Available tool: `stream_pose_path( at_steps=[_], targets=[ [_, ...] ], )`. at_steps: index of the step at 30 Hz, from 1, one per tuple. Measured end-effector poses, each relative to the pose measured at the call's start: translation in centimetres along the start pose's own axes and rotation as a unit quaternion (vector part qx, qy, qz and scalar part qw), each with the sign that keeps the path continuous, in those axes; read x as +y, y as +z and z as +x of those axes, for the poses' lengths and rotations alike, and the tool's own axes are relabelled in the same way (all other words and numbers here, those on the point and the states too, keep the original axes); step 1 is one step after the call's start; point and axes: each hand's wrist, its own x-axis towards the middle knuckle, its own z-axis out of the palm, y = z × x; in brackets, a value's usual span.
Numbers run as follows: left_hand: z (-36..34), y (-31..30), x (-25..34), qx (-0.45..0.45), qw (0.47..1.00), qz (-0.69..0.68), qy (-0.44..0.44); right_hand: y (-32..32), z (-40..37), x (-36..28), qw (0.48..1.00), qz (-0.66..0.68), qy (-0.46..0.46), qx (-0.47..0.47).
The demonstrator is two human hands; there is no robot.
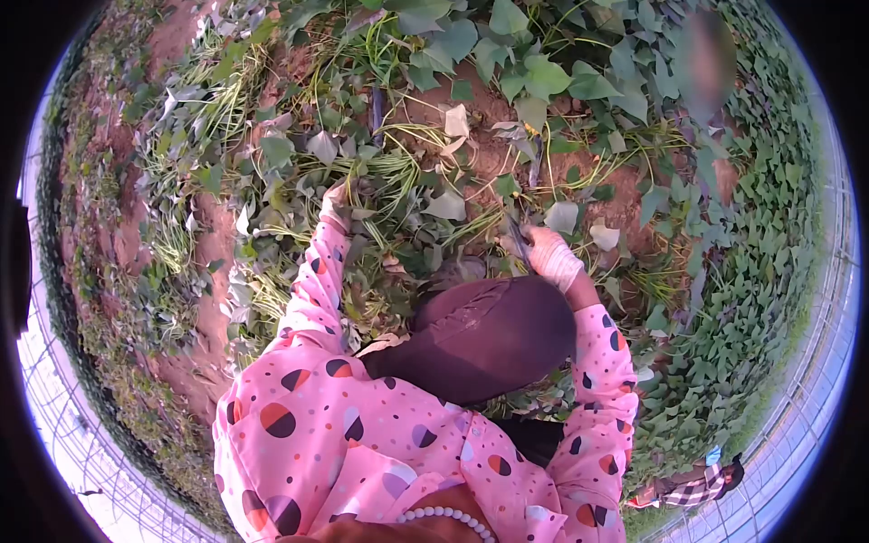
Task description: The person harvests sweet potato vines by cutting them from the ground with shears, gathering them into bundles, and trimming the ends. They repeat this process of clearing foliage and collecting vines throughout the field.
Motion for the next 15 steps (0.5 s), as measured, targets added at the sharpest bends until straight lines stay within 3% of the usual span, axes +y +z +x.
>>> stream_pose_path(
  at_steps=[1,3,5,7,9,11,13,15],
  targets=[
    [0.5,-0.4,0.1,-0.017,0.999,-0.013,-0.026,0.1,2.0,-0.8,0.998,-0.041,-0.046,-0.009],
    [1.9,-1.7,-0.4,-0.023,0.998,-0.001,-0.055,0.3,6.3,-3.3,0.981,0.083,0.045,-0.169],
    [2.2,-2.4,-0.9,-0.042,0.993,-0.074,-0.083,3.5,11.7,-2.2,0.927,0.282,0.089,-0.233],
    [1.0,-1.7,-1.3,-0.041,0.997,-0.056,0.013,7.7,18.5,-0.4,0.955,0.161,0.014,-0.249],
    [0.5,-1.2,-1.7,0.003,0.998,-0.056,0.032,9.4,22.4,-2.8,0.917,0.228,0.092,-0.315],
    [1.8,-2.4,-2.5,-0.001,0.995,-0.086,0.05,8.3,22.3,-8.3,0.904,0.236,0.17,-0.312],
    [1.3,-1.3,-2.0,0.048,0.992,0.031,0.113,9.5,23.5,-9.4,0.902,0.254,0.16,-0.31],
    [1.2,-1.0,-1.9,0.078,0.991,0.043,0.101,10.8,24.8,-10.0,0.889,0.262,0.182,-0.329]
  ],
)
